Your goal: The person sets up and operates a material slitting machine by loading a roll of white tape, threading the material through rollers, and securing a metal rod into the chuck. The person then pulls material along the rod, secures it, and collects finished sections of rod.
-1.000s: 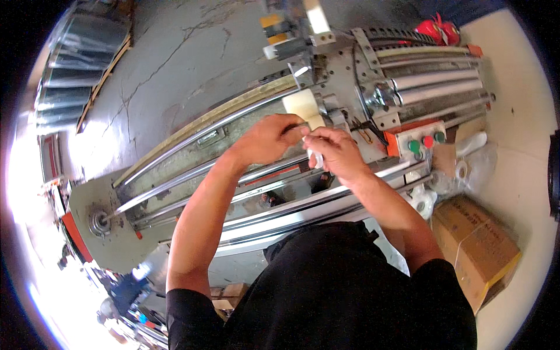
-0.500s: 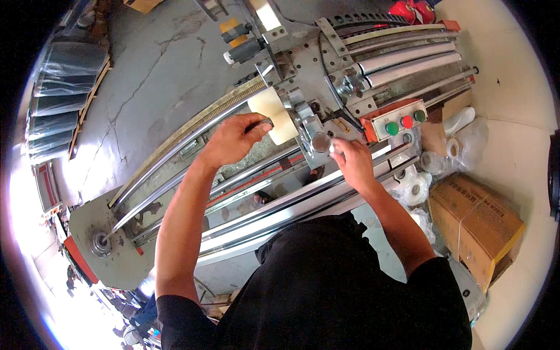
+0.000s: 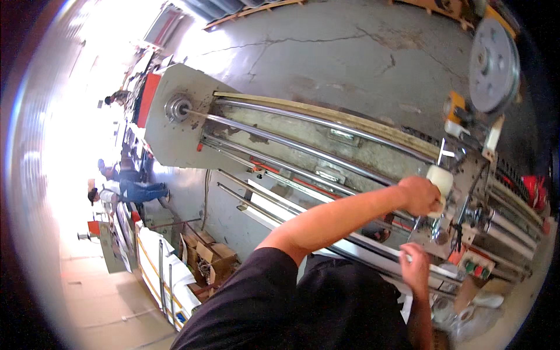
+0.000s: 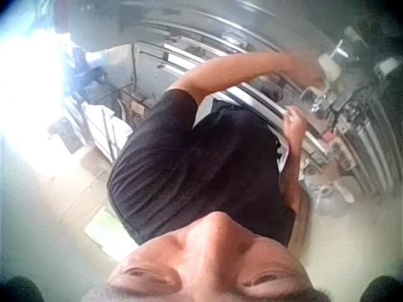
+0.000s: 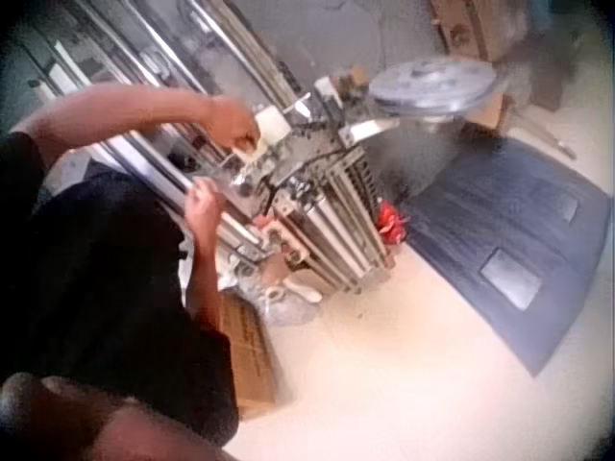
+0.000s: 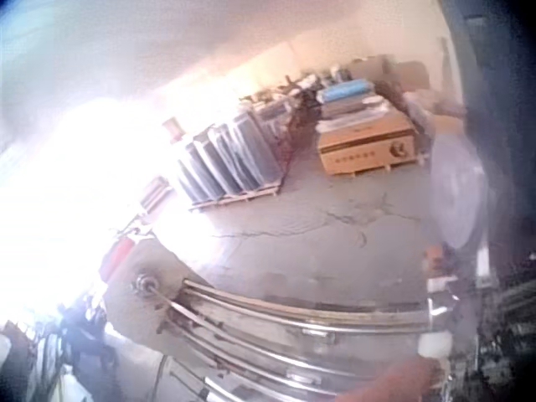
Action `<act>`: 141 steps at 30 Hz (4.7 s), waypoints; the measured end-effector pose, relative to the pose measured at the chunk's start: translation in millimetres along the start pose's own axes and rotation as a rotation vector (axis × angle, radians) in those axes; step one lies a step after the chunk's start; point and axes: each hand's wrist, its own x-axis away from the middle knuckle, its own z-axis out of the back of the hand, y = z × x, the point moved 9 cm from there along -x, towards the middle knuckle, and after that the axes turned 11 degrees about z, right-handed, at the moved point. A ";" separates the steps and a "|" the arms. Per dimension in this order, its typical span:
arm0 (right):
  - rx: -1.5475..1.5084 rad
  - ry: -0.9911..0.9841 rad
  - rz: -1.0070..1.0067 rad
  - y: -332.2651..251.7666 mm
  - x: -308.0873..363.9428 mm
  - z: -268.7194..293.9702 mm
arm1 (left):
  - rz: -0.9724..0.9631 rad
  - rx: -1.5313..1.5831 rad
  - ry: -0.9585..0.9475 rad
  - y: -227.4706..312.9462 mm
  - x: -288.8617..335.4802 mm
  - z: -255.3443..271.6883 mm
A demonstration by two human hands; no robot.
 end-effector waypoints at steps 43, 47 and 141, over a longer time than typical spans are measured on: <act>-1.169 1.074 -0.143 167.2 163.4 197.7 | -0.259 2.610 0.336 -114.9 206.6 -130.7; -0.630 0.840 -0.040 246.9 215.2 187.6 | -0.474 2.576 0.197 -96.2 225.5 -160.3; 0.333 0.373 -0.382 60.6 63.6 -237.4 | 0.958 1.531 1.037 -747.2 582.1 -147.0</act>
